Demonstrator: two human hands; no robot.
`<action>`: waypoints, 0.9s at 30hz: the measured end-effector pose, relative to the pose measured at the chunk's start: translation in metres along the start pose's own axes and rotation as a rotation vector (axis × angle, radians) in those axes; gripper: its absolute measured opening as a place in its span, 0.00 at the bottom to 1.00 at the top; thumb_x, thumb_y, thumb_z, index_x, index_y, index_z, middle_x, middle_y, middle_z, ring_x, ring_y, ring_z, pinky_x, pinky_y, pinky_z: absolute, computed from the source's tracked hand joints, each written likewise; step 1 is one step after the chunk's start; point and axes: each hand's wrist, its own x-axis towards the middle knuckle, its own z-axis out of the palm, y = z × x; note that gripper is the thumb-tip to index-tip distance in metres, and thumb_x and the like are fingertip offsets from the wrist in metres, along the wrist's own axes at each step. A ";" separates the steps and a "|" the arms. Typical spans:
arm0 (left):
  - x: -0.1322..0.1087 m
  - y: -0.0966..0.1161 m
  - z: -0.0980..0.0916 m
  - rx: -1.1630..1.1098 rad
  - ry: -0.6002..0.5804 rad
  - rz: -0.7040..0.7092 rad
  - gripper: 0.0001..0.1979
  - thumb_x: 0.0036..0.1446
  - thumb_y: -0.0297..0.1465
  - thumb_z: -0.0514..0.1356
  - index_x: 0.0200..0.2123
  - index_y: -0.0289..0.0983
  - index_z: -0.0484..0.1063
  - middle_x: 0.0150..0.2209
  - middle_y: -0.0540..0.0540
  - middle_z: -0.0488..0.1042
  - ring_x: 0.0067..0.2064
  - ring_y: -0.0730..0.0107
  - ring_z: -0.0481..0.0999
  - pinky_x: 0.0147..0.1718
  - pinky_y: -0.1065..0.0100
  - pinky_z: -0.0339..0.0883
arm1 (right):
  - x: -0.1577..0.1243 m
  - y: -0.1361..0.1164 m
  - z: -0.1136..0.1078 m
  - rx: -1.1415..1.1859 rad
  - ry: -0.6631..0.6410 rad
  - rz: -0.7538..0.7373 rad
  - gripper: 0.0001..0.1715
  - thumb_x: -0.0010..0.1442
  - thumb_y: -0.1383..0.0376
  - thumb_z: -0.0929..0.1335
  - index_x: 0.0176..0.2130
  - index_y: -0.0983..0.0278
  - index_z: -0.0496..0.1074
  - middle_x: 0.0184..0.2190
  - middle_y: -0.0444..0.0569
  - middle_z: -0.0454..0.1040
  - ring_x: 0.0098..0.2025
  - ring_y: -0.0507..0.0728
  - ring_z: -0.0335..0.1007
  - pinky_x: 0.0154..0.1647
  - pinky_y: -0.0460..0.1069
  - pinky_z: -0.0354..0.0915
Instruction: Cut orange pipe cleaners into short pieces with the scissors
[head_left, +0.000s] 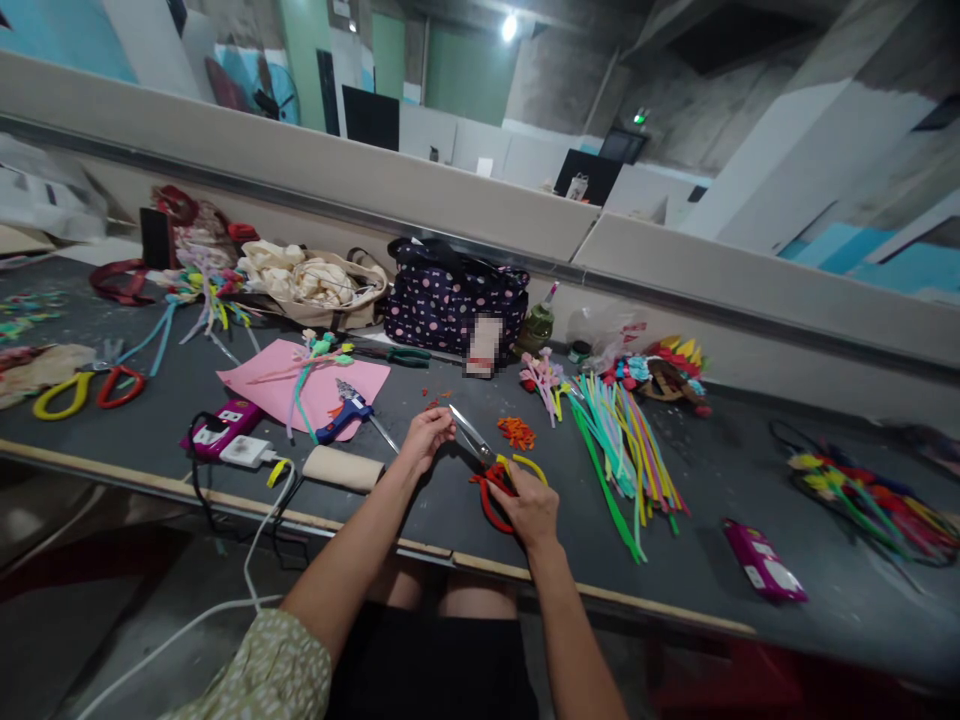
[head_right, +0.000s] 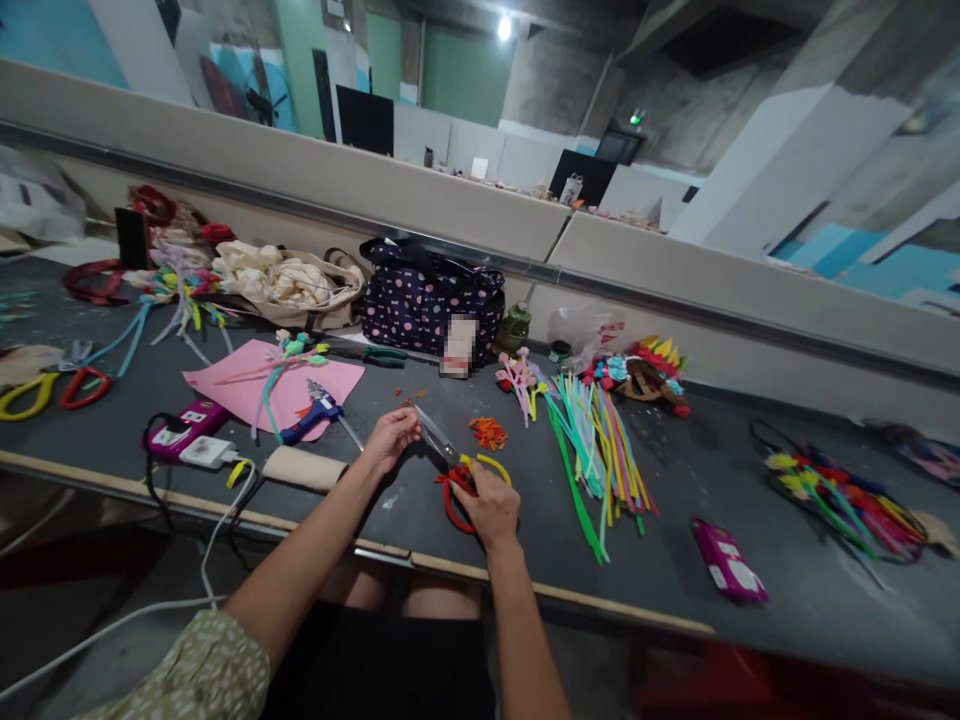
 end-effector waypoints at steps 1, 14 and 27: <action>0.000 0.000 0.000 0.002 0.003 0.000 0.15 0.37 0.31 0.70 0.26 0.31 0.69 0.21 0.49 0.70 0.22 0.78 0.68 0.24 0.75 0.64 | 0.000 0.000 0.000 -0.004 0.003 -0.002 0.27 0.60 0.49 0.63 0.45 0.67 0.73 0.30 0.49 0.77 0.29 0.52 0.71 0.32 0.46 0.60; 0.000 0.000 -0.001 0.005 0.014 -0.018 0.13 0.39 0.31 0.70 0.26 0.31 0.70 0.22 0.48 0.70 0.22 0.78 0.69 0.23 0.76 0.65 | -0.001 0.001 0.002 -0.007 -0.064 0.002 0.27 0.61 0.49 0.62 0.47 0.66 0.72 0.31 0.50 0.77 0.30 0.52 0.71 0.32 0.46 0.61; 0.005 -0.003 -0.005 -0.014 0.070 -0.022 0.12 0.41 0.29 0.69 0.29 0.30 0.72 0.25 0.47 0.71 0.23 0.80 0.70 0.22 0.77 0.66 | 0.005 -0.005 -0.002 -0.032 -0.062 0.163 0.27 0.59 0.49 0.63 0.49 0.65 0.71 0.33 0.50 0.77 0.34 0.55 0.71 0.34 0.47 0.60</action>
